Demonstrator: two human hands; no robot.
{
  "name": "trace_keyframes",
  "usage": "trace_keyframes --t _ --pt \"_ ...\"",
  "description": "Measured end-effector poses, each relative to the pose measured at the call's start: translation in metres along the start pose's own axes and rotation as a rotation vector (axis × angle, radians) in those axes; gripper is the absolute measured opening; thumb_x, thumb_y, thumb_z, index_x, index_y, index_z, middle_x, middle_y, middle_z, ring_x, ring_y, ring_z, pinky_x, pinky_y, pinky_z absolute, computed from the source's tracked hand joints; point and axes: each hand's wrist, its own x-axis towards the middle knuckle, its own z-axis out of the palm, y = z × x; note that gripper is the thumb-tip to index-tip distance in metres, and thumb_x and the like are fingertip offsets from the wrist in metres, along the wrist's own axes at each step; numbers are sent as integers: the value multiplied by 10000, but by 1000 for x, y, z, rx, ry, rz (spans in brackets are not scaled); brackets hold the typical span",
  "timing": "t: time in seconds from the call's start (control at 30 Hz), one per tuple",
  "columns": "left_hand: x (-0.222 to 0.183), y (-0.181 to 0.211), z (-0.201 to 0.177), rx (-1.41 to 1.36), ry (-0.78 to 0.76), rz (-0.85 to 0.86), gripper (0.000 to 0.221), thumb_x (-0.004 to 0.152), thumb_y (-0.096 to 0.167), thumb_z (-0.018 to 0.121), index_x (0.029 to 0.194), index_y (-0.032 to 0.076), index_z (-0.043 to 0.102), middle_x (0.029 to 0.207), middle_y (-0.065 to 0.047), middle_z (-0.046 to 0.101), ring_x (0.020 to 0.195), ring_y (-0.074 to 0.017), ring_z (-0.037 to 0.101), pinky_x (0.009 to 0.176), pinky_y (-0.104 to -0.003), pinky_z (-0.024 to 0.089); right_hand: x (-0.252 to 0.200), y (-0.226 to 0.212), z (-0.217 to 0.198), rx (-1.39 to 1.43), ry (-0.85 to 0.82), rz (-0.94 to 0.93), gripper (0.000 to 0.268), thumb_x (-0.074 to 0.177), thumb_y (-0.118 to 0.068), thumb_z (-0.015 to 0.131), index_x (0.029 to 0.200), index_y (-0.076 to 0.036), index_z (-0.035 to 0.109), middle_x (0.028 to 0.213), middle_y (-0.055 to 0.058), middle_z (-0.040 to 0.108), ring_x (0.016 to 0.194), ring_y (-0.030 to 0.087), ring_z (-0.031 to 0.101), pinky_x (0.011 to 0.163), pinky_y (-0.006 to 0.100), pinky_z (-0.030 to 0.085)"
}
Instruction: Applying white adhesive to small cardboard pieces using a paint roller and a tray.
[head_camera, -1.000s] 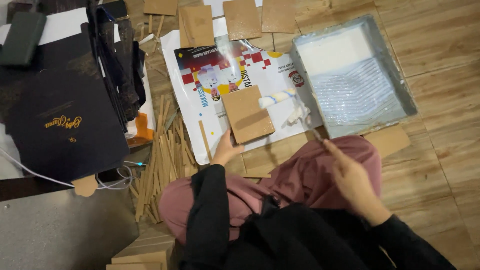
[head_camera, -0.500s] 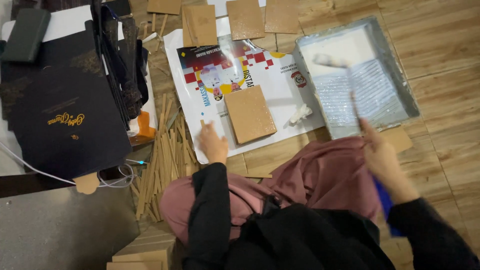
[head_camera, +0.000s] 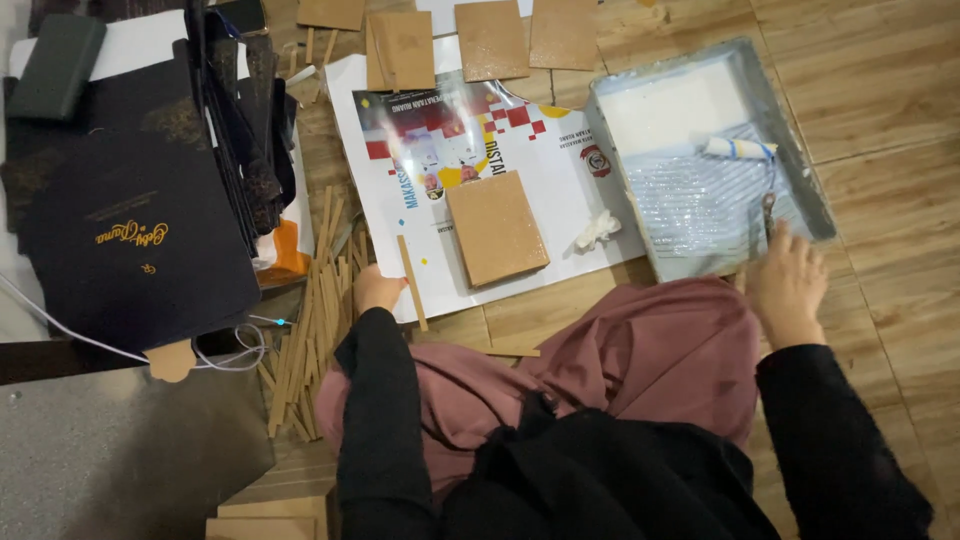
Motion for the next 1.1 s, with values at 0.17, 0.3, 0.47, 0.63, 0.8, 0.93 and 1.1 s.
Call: trace_keyframes --t 0.17,0.3,0.47,0.63,0.8,0.93,1.1 --pt "25 -18 -2 -53 16 -87 434 691 113 694 1084 -37 589 1018 -230 613 1019 -368 566 824 -464 470 -13 -106 -22 -56 210 -469 379 715 -166 585 1076 -51 573 896 111 581 856 259 577 729 329 465" --pt "32 -35 -2 -22 12 -110 429 683 116 714 1074 -16 597 1010 -213 620 1001 -357 576 799 -457 490 -15 -158 57 -144 145 -732 332 752 -184 571 1077 -125 547 844 89 560 764 247 557 587 330 442" --pt "16 -19 -14 53 -9 -154 464 726 112 689 1139 -47 547 1100 -241 579 1078 -381 527 853 -507 455 -9 -170 93 -317 243 -716 203 797 -139 502 987 -71 527 806 116 547 745 256 553 597 324 425" --pt "35 -22 3 184 63 -154 382 767 145 654 1111 5 565 1076 -181 592 1064 -365 539 832 -548 468 -3 -171 92 -384 282 -769 92 825 -86 472 899 -45 509 733 145 579 653 253 588 546 305 469" --pt "42 -30 21 197 109 -105 239 848 117 556 1068 24 549 1060 -163 591 1043 -334 558 821 -500 480 2 -169 101 -404 302 -844 51 804 -112 478 829 -75 502 669 77 541 546 156 534 462 221 410" --pt "-5 17 3 218 222 -148 236 839 103 503 1064 58 451 995 -161 600 924 -317 597 758 -448 499 -3 -166 84 -348 279 -820 49 791 -116 481 837 -110 494 685 24 528 575 141 549 462 206 430" --pt "-93 100 -18 281 502 53 535 808 128 566 1289 51 345 1210 -183 429 1091 -335 437 882 -456 378 -1 -157 102 -250 233 -741 104 766 -155 521 861 -157 480 713 -17 500 607 121 562 472 189 452"
